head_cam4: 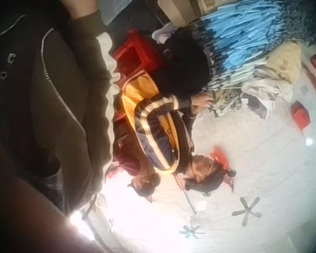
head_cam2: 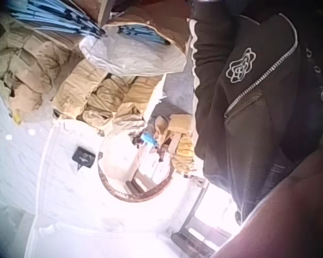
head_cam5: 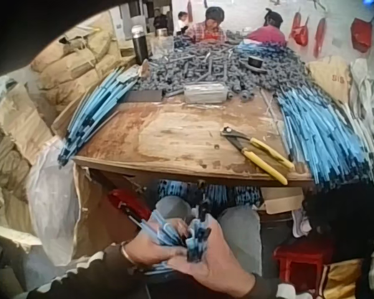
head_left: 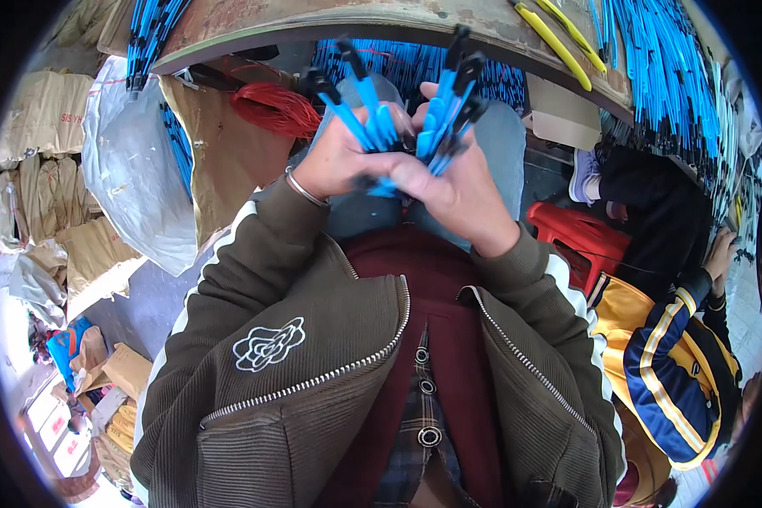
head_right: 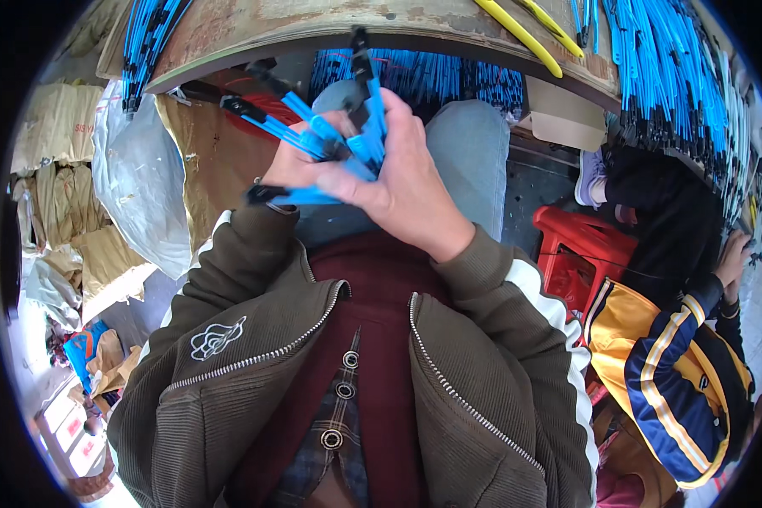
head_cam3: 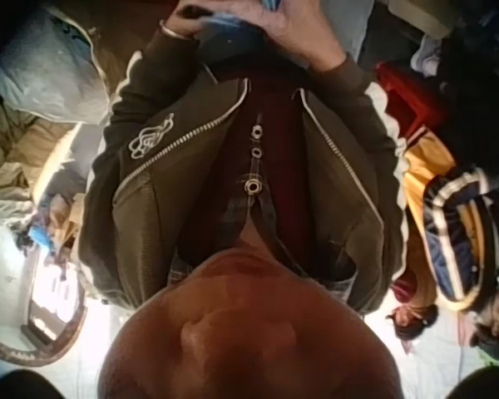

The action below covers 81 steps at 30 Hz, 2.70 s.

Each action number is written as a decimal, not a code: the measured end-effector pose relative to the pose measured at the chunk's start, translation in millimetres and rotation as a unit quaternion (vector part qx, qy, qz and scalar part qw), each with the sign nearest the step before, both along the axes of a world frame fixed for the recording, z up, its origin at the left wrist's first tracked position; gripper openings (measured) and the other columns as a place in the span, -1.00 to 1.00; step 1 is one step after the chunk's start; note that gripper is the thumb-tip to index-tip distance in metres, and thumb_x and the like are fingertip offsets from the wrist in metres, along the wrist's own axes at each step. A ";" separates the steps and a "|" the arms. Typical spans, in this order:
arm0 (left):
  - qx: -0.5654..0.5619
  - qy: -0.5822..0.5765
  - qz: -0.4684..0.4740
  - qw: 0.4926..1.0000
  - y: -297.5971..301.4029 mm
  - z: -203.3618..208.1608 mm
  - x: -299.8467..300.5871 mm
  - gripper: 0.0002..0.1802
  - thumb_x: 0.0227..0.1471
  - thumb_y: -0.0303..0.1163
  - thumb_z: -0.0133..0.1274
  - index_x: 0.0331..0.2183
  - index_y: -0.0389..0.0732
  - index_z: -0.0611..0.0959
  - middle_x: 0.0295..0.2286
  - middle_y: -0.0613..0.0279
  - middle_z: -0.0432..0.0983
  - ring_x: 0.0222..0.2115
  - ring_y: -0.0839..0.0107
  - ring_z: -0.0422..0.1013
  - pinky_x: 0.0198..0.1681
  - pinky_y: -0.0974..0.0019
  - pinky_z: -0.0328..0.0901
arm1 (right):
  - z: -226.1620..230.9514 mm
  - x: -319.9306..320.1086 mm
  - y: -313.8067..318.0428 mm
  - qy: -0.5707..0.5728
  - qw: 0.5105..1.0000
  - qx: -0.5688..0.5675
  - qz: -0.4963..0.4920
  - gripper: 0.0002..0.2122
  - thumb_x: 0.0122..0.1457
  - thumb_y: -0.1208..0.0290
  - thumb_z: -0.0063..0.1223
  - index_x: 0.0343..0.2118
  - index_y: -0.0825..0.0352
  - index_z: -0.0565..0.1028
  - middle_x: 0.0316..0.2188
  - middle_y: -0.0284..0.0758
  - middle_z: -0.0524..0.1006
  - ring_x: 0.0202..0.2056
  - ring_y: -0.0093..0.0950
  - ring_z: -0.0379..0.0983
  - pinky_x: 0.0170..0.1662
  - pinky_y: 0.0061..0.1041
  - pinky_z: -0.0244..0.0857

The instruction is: The person assembles electrical wiring harnesses by bundling blue wires into plastic connectors and securing them with pliers, then trimming the excess wire with the same tool.

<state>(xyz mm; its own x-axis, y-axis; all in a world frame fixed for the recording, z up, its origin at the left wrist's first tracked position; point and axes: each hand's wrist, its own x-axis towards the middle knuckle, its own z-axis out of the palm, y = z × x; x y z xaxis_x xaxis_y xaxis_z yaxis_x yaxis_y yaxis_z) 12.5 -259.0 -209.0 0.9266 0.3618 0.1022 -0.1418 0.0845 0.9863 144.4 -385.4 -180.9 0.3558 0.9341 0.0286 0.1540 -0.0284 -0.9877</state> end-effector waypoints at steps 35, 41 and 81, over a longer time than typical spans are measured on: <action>-0.057 -0.056 -0.099 0.992 -6.5 21.6 3.4 -0.67 -0.11 -0.29 0.14 -0.32 -0.34 0.58 -0.43 0.12 0.46 -0.44 0.40 0.38 -0.36 0.39 0.28 | -44.1 17.6 -29.1 0.199 0.967 -0.041 0.157 -0.61 -0.02 0.41 0.18 -0.11 0.41 0.39 -0.29 -0.40 0.44 -0.22 -0.61 0.34 -0.13 -0.59 0.22; -0.014 -0.038 -0.009 0.999 -16.6 13.6 12.1 -0.72 -0.05 -0.34 0.12 -0.31 -0.34 0.58 -0.45 0.20 0.46 -0.47 0.52 0.38 -0.40 0.46 0.28 | -44.5 -4.6 -24.3 0.238 0.971 0.031 -0.008 -0.72 -0.01 0.44 0.16 -0.23 0.39 0.43 -0.36 -0.43 0.44 -0.30 -0.64 0.34 -0.24 -0.59 0.24; 0.747 0.226 0.270 0.564 279.3 86.4 199.9 -0.70 -0.17 -0.43 -0.04 -0.27 -0.17 0.37 -0.55 0.07 0.47 -0.44 0.07 0.43 -0.42 0.06 0.31 | -37.6 48.5 19.9 0.143 0.985 -0.012 0.100 -0.69 -0.11 0.47 0.26 -0.23 0.35 0.52 -0.54 -0.42 0.49 -0.49 -0.72 0.36 -0.38 -0.63 0.29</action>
<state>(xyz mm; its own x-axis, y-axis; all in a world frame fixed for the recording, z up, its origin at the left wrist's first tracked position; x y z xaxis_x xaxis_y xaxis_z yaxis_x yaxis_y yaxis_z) 212.4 20.3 -122.7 0.7764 0.4265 0.4640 0.5450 -0.8241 -0.1545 192.9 -365.5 -218.6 0.1560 0.9854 -0.0685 -0.1255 -0.0491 -0.9909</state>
